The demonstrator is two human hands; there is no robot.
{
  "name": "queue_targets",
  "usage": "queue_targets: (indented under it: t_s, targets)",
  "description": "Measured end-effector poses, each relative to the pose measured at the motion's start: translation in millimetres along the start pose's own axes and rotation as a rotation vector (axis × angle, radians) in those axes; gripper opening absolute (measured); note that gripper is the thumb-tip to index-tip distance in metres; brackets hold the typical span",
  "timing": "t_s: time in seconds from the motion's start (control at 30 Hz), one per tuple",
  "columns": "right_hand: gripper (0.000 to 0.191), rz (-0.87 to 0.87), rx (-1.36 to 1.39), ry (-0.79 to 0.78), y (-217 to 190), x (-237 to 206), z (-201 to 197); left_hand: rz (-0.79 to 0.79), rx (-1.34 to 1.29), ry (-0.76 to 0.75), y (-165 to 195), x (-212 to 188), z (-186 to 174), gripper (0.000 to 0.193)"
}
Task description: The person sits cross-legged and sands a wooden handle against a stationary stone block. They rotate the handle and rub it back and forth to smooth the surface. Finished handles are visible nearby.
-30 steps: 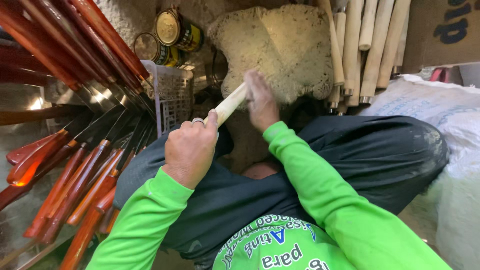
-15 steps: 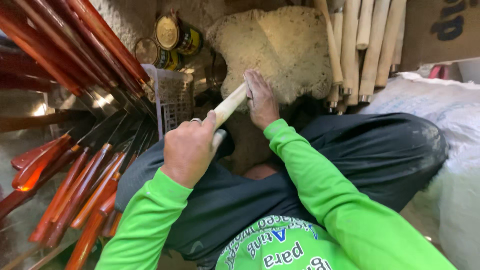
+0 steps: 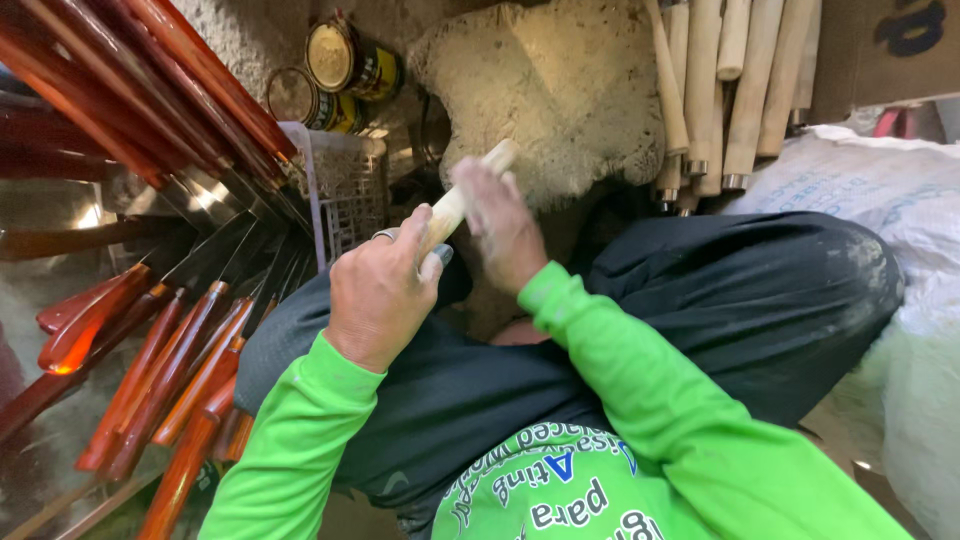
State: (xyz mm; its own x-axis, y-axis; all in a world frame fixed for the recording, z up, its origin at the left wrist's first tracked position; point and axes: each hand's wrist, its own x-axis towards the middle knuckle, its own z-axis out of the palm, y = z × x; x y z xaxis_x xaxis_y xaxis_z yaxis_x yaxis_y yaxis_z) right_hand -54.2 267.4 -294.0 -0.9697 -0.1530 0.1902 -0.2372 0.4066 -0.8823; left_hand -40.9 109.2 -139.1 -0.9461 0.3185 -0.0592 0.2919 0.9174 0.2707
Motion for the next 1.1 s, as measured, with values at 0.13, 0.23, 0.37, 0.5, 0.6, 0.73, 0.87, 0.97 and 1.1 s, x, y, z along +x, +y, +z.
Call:
queue_targets:
  t_s: [0.13, 0.23, 0.37, 0.5, 0.6, 0.73, 0.87, 0.97, 1.1]
  targets:
    - [0.048, 0.063, -0.126, 0.036, 32.3, -4.7, 8.9, 0.02, -0.002, 0.013, 8.5, 0.7, -6.5, 0.053]
    - [0.052, -0.173, -0.164, 0.018, 41.3, -13.3, 15.7, 0.049, 0.028, 0.009, 13.9, 3.9, -13.2, 0.055]
    - [0.049, -0.146, -0.229, -0.069, 32.2, -14.7, 13.2, 0.042, 0.039, -0.031, 14.5, 4.4, -16.5, 0.055]
    - [0.05, 0.077, -0.184, -0.034, 22.8, -1.4, 4.0, 0.091, 0.026, 0.035, 8.0, -0.6, -9.3, 0.051]
    - [0.049, 0.002, -0.112, -0.011, 15.9, -3.6, 1.4, 0.08, 0.051, 0.008, 5.0, -5.8, -2.4, 0.052]
    - [0.053, -0.089, -0.199, -0.035, 16.1, -8.0, 0.0, 0.099, 0.084, -0.01, 7.2, -7.8, 0.3, 0.053]
    - [0.059, 0.046, -0.124, 0.008, 21.4, -10.4, 1.5, 0.103, 0.108, 0.002, 14.3, -4.2, -5.8, 0.054]
    - [0.062, -0.016, -0.096, -0.023, 27.1, -13.8, 5.3, 0.141, 0.106, 0.019, 18.9, -1.8, -10.4, 0.053]
    - [0.062, 0.014, -0.101, 0.047, 31.5, -16.4, 9.0, 0.122, 0.159, -0.002, 19.4, -2.3, -10.8, 0.051]
